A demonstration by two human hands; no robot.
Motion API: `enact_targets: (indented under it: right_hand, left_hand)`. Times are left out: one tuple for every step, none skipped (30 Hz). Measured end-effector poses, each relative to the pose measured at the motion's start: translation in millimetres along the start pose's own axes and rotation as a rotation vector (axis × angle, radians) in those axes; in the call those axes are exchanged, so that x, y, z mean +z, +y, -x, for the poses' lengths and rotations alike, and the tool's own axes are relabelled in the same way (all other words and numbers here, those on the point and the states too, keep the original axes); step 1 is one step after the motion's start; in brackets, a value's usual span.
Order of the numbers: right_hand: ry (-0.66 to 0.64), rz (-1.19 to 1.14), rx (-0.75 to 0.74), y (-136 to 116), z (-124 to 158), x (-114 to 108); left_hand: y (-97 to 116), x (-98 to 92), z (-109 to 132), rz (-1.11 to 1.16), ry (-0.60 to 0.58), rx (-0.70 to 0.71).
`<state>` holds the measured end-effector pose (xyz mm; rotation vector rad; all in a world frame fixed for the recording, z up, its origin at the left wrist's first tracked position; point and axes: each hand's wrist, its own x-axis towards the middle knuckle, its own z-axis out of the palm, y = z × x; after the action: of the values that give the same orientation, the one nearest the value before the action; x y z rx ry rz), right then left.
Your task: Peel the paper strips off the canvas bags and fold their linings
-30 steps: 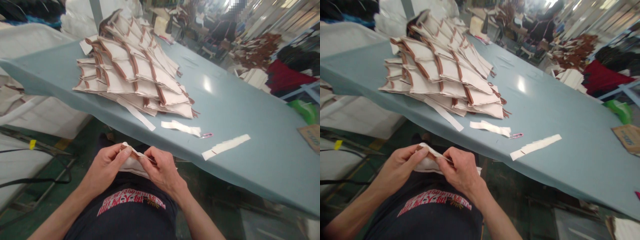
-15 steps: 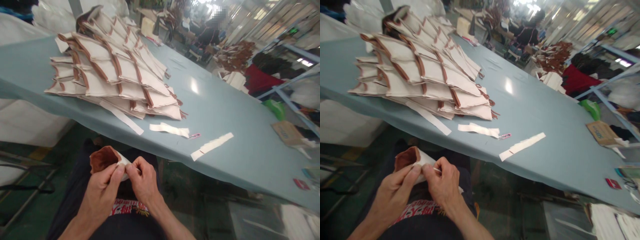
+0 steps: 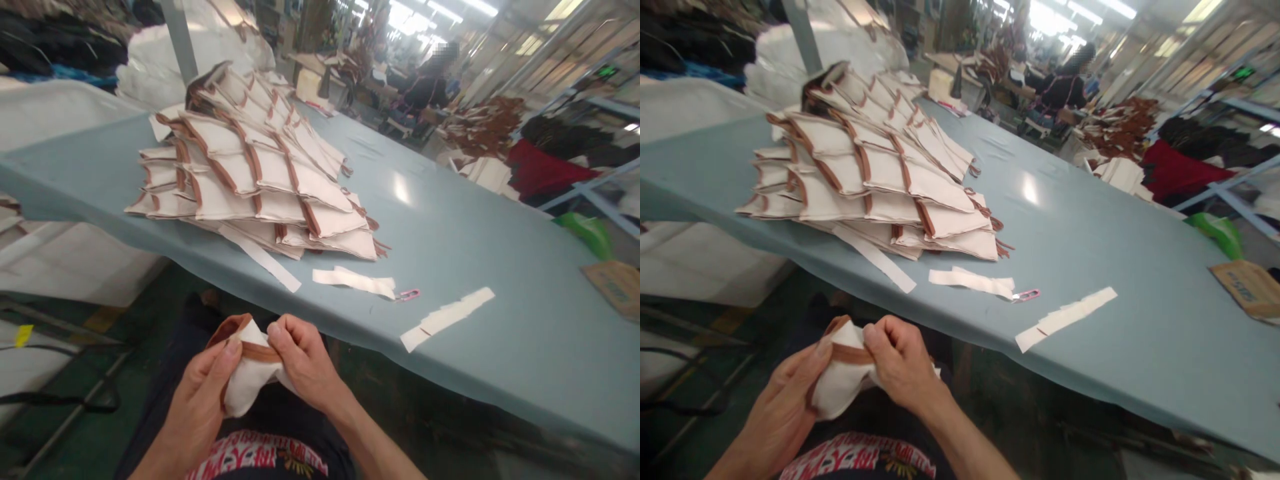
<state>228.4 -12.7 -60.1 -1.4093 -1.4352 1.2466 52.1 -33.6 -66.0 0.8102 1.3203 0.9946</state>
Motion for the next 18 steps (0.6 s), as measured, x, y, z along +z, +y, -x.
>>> enact_targets:
  right_hand:
    - [0.036, 0.115, -0.017, 2, -13, -1]
    - [0.097, 0.246, -0.034, 3, -27, -1]
    - [0.162, 0.349, -0.043, 5, -42, -1]
    - [0.213, 0.415, -0.048, 7, -59, -1]
    - [0.257, 0.467, -0.051, 9, -75, 0]
    - [0.286, 0.514, -0.053, 10, -92, 1]
    - [0.305, 0.561, -0.053, 12, -107, 3]
    - [0.317, 0.602, -0.052, 14, -121, 5]
    - [0.325, 0.636, -0.050, 15, -131, 9]
    - [0.332, 0.662, -0.045, 17, -140, 12]
    - [0.339, 0.680, -0.038, 18, -145, 15]
    - [0.344, 0.691, -0.031, 19, -148, 18]
    - [0.347, 0.695, -0.023, 20, -149, 20]
    - [0.348, 0.690, -0.017, 20, -149, 21]
    - [0.345, 0.676, -0.011, 20, -148, 22]
    - [0.340, 0.654, -0.007, 20, -146, 21]
    - [0.334, 0.622, -0.003, 19, -145, 19]
    - [0.326, 0.581, 0.003, 19, -143, 17]
  left_hand:
    - [1, -4.3, -2, -0.043, -0.003, 0.021]
    - [1, -8.7, -3, -0.092, -0.004, 0.045]
    - [0, -13.1, -3, -0.139, -0.001, 0.068]
    - [-1, -17.1, -2, -0.189, 0.004, 0.089]
    - [-2, -20.6, -1, -0.228, 0.009, 0.104]
    - [-4, -23.4, 1, -0.254, 0.014, 0.111]
    - [-6, -25.6, 2, -0.271, 0.017, 0.112]
    - [-8, -27.4, 2, -0.285, 0.021, 0.113]
    - [-10, -28.9, 2, -0.301, 0.029, 0.120]
    - [-12, -30.4, 0, -0.324, 0.040, 0.138]
    - [-13, -32.0, -2, -0.357, 0.055, 0.172]
    - [-13, -33.7, -5, -0.399, 0.071, 0.219]
    - [-14, -35.5, -9, -0.449, 0.086, 0.268]
    - [-13, -37.6, -13, -0.507, 0.097, 0.312]
    - [-12, -39.7, -18, -0.569, 0.099, 0.346]
    - [-11, -41.9, -23, -0.631, 0.093, 0.369]
    - [-9, -44.2, -27, -0.686, 0.083, 0.382]
    - [-7, -46.6, -31, -0.730, 0.075, 0.390]
